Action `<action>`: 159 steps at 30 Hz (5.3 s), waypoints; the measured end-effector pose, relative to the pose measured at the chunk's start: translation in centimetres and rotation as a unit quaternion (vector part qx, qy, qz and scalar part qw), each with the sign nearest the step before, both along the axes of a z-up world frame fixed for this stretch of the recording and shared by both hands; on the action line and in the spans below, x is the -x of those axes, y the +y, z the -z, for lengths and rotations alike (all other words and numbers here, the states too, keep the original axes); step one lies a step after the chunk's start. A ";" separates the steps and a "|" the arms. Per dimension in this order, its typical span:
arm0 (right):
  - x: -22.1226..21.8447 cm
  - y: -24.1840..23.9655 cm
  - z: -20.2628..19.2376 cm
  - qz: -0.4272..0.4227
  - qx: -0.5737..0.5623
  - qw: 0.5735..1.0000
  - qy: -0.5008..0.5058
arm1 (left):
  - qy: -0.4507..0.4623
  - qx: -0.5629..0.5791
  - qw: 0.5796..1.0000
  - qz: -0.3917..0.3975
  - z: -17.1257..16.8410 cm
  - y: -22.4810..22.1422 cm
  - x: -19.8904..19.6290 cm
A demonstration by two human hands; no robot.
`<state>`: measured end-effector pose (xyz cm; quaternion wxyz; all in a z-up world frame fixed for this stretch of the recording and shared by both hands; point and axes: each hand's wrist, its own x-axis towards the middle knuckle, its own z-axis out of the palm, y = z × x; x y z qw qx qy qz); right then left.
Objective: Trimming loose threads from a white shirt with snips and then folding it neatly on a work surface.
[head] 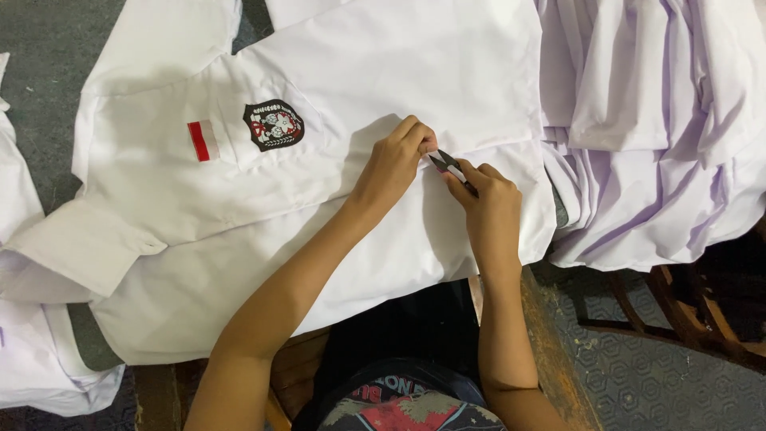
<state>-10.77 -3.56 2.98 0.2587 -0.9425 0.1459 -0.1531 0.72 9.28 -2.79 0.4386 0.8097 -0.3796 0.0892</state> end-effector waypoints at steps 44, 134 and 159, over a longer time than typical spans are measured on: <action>0.0 -1.0 4.1 0.015 -0.110 0.993 -0.051 | 0.060 0.028 0.998 0.011 1.6 -0.7 -0.2; 5.6 -7.5 3.6 0.155 -0.036 0.981 -0.110 | 0.181 -0.524 0.806 0.208 -14.2 -3.1 -1.1; 10.1 -4.0 -1.2 0.122 -0.445 0.876 -0.141 | 0.024 -0.270 0.927 0.259 -11.6 -4.3 -1.2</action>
